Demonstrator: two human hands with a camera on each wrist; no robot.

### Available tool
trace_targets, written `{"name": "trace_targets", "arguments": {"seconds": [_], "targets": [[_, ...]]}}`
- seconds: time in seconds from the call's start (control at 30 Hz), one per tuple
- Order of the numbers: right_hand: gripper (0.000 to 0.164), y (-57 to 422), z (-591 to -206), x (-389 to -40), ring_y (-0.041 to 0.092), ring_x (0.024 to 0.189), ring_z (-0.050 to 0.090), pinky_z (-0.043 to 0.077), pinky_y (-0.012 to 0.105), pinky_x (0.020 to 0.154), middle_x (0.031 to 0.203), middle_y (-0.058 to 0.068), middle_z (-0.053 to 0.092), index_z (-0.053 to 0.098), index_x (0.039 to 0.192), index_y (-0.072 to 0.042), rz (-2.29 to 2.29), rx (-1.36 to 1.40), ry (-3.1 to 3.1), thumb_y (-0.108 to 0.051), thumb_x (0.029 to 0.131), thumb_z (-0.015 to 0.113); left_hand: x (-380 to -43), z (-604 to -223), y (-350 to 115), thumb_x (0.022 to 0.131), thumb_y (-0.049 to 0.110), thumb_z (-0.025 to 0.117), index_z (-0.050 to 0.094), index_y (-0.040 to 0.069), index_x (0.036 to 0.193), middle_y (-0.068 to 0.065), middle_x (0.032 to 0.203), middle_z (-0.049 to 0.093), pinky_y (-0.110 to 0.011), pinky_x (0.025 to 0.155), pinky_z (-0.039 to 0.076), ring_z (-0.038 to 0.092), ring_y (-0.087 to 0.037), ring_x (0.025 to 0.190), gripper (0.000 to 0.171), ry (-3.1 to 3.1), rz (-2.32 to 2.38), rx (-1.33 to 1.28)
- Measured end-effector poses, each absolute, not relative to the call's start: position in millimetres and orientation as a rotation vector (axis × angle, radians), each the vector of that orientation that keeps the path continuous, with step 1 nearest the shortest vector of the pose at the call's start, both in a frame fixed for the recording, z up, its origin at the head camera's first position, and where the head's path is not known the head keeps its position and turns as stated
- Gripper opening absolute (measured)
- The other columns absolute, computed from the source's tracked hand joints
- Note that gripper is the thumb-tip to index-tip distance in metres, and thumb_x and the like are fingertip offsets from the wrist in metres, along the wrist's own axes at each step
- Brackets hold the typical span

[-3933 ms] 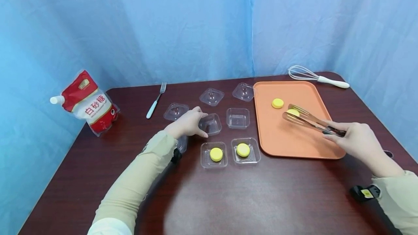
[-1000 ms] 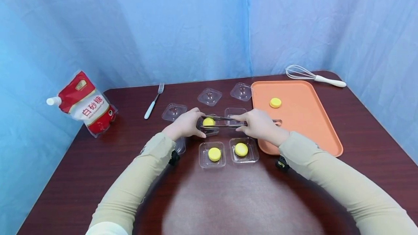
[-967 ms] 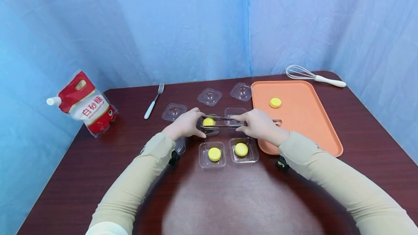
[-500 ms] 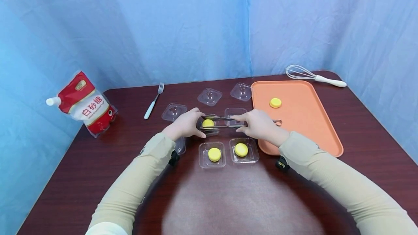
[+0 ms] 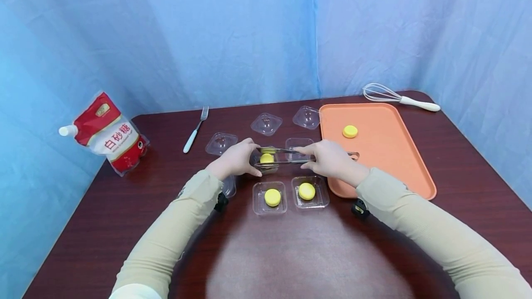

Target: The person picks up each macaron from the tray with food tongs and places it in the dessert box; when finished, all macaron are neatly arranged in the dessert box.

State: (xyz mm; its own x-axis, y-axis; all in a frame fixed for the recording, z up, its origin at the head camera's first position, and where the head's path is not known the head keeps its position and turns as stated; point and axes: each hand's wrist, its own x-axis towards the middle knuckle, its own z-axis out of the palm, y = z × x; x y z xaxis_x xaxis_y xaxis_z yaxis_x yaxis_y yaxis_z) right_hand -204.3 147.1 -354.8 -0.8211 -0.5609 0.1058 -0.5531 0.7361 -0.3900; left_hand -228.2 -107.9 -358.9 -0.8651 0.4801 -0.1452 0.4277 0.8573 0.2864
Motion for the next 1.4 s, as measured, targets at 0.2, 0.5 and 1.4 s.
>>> {"name": "trace_targets", "arguments": {"seconds": [0.2, 0.5, 1.4], "targets": [[0.052, 151, -355, -204, 0.005, 0.04, 0.038, 0.035, 0.023, 0.045, 0.107, 0.011, 0.071, 0.06, 0.129, -0.009, -0.627, -0.947, 2.929, -0.017, 0.08, 0.076, -227, -359, -108, 0.07, 0.029, 0.084, 0.055, -0.002, 0.128, -0.013, 0.116, 0.054, -0.037, 0.098, 0.045, 0.057, -0.024, 0.106, 0.072, 2.817, 0.375, 0.699], [0.059, 161, -356, -203, 0.007, 0.04, 0.033, 0.032, 0.024, 0.046, 0.06, 0.001, 0.059, 0.055, 0.134, -0.009, -0.691, -0.878, 2.905, -0.02, 0.08, 0.076, -227, -358, -108, 0.071, 0.029, 0.084, 0.053, -0.002, 0.132, -0.014, 0.12, 0.054, -0.038, 0.1, 0.044, 0.057, -0.025, 0.109, 0.075, 2.81, 0.38, 0.696], [0.052, 219, -347, -192, 0.011, 0.064, 0.059, 0.044, 0.027, 0.054, 0.095, 0.011, 0.071, 0.062, 0.125, -0.007, -0.699, -0.853, 3.106, -0.012, 0.076, 0.078, -226, -360, -108, 0.074, 0.029, 0.081, 0.049, 0.0, 0.136, -0.013, 0.118, 0.052, -0.037, 0.096, 0.046, 0.056, -0.024, 0.105, 0.075, 2.791, 0.391, 0.674]]}}
